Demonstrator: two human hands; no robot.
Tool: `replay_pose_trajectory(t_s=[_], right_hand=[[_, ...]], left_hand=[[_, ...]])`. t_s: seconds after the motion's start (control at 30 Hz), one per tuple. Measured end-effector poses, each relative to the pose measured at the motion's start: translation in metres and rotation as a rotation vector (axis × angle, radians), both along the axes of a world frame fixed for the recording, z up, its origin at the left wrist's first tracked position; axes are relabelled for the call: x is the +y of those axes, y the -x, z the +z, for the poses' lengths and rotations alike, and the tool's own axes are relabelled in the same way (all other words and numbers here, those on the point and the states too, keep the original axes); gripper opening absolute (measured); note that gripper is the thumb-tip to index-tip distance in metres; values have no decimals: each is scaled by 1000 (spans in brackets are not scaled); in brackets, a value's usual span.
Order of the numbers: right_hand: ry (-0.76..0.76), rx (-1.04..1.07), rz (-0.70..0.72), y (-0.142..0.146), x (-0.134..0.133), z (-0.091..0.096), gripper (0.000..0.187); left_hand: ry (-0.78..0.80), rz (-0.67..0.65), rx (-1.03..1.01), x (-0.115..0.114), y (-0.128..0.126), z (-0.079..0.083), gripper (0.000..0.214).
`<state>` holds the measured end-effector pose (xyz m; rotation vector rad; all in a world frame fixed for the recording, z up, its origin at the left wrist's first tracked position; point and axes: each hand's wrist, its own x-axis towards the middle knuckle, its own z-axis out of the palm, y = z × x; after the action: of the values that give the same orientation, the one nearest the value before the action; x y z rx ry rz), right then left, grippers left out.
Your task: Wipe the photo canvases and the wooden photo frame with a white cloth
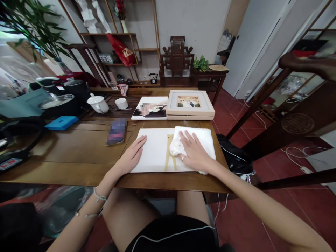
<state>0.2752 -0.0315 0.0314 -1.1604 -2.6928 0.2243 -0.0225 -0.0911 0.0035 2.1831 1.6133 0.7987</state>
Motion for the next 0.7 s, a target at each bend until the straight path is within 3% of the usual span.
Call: replay_pose_trajectory(t_s=[0.13, 0.23, 0.33, 0.57, 0.7], right_hand=[[8, -14, 81, -6, -48, 7, 74], [42, 12, 113, -8, -60, 15, 69], [91, 68, 87, -5, -44, 19, 69], [186, 136, -40, 19, 34, 11, 65], [193, 159, -21, 25, 42, 8, 61]], left_hand=[[-9, -2, 6, 1, 1, -3, 49], [-21, -6, 9, 1, 2, -3, 49], [-28, -14, -2, 1, 2, -4, 49], [-10, -7, 2, 2, 1, -2, 49], [-2, -4, 7, 2, 1, 0, 49]])
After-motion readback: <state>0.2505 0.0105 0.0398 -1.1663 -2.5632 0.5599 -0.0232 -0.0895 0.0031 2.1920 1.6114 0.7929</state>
